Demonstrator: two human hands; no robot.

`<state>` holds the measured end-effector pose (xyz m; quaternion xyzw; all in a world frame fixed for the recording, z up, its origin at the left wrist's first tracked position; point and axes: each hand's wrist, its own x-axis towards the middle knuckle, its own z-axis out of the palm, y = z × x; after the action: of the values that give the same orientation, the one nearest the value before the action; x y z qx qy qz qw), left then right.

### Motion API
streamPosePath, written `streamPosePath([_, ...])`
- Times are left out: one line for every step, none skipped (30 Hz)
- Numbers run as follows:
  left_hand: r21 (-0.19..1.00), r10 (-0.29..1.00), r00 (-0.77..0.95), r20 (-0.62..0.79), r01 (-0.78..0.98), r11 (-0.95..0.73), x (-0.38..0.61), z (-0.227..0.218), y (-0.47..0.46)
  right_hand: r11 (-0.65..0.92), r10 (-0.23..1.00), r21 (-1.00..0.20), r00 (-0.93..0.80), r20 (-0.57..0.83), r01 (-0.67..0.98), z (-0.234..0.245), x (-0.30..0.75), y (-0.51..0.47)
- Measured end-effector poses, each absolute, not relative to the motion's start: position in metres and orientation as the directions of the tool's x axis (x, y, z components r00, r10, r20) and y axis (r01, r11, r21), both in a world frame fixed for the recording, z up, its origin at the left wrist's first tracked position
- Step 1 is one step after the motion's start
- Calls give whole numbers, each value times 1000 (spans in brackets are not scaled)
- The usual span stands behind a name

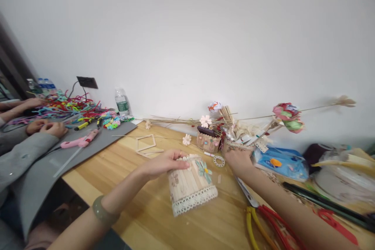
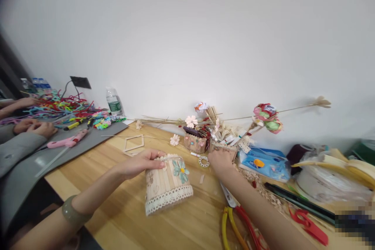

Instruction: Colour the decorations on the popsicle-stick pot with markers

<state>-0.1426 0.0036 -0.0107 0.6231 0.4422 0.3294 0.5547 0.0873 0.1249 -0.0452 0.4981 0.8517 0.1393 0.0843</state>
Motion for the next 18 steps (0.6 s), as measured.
streamPosePath([979, 923, 376, -83, 203, 5, -143, -9, 2, 442, 887, 338, -461, -27, 831, -44, 88, 124])
streamPosePath([975, 929, 360, -82, 224, 0, -142, -6, 0, 426, 897, 353, -439, -47, 833, -42, 88, 124])
streamPosePath([969, 935, 346, -79, 245, -9, -140, -3, -2, 419, 902, 364, -426, -64, 832, -40, 89, 123])
streamPosePath([965, 939, 335, -74, 262, -18, -138, 1, -6, 417, 904, 372, -419, -79, 829, -39, 90, 122])
streamPosePath([956, 945, 322, -62, 292, -37, -134, 5, -10, 420, 904, 376, -417, -92, 826, -38, 91, 121])
streamPosePath([939, 950, 309, -42, 336, -68, -129, 9, -14, 426, 902, 377, -419, -105, 822, -37, 92, 121])
streamPosePath([912, 956, 293, -19, 398, -103, -124, 13, -19, 436, 898, 376, -425, -116, 818, -36, 92, 120])
streamPosePath([807, 962, 269, 41, 559, -190, -117, 16, -23, 447, 893, 373, -434, -123, 813, -36, 93, 120])
streamPosePath([654, 957, 276, 85, 710, -263, -111, 18, -28, 458, 887, 369, -444, -126, 809, -35, 93, 119])
streamPosePath([524, 951, 292, 102, 797, -301, -104, 19, -32, 468, 881, 365, -458, -121, 805, -34, 93, 119])
streamPosePath([422, 941, 325, 93, 843, -333, -97, 19, -35, 479, 874, 361, -474, -109, 800, -33, 95, 119])
streamPosePath([356, 930, 357, 85, 861, -363, -91, 18, -37, 488, 867, 356, -491, -87, 797, -31, 97, 118])
streamPosePath([319, 919, 385, 82, 864, -390, -85, 15, -38, 495, 859, 351, -509, -57, 795, -27, 100, 118])
streamPosePath([298, 907, 413, 79, 859, -416, -79, 12, -38, 500, 850, 344, -527, -19, 795, -23, 105, 116])
streamPosePath([284, 897, 435, 81, 852, -439, -74, 8, -37, 504, 839, 337, -544, 27, 795, -18, 112, 115])
streamPosePath([265, 888, 451, 88, 849, -458, -69, 5, -36, 507, 825, 329, -559, 81, 797, -12, 121, 112])
streamPosePath([251, 881, 463, 98, 845, -472, -65, 2, -35, 511, 807, 319, -574, 143, 798, -6, 130, 108])
streamPosePath([252, 870, 479, 121, 832, -493, -61, 0, -34, 518, 780, 306, -588, 215, 799, 1, 141, 103])
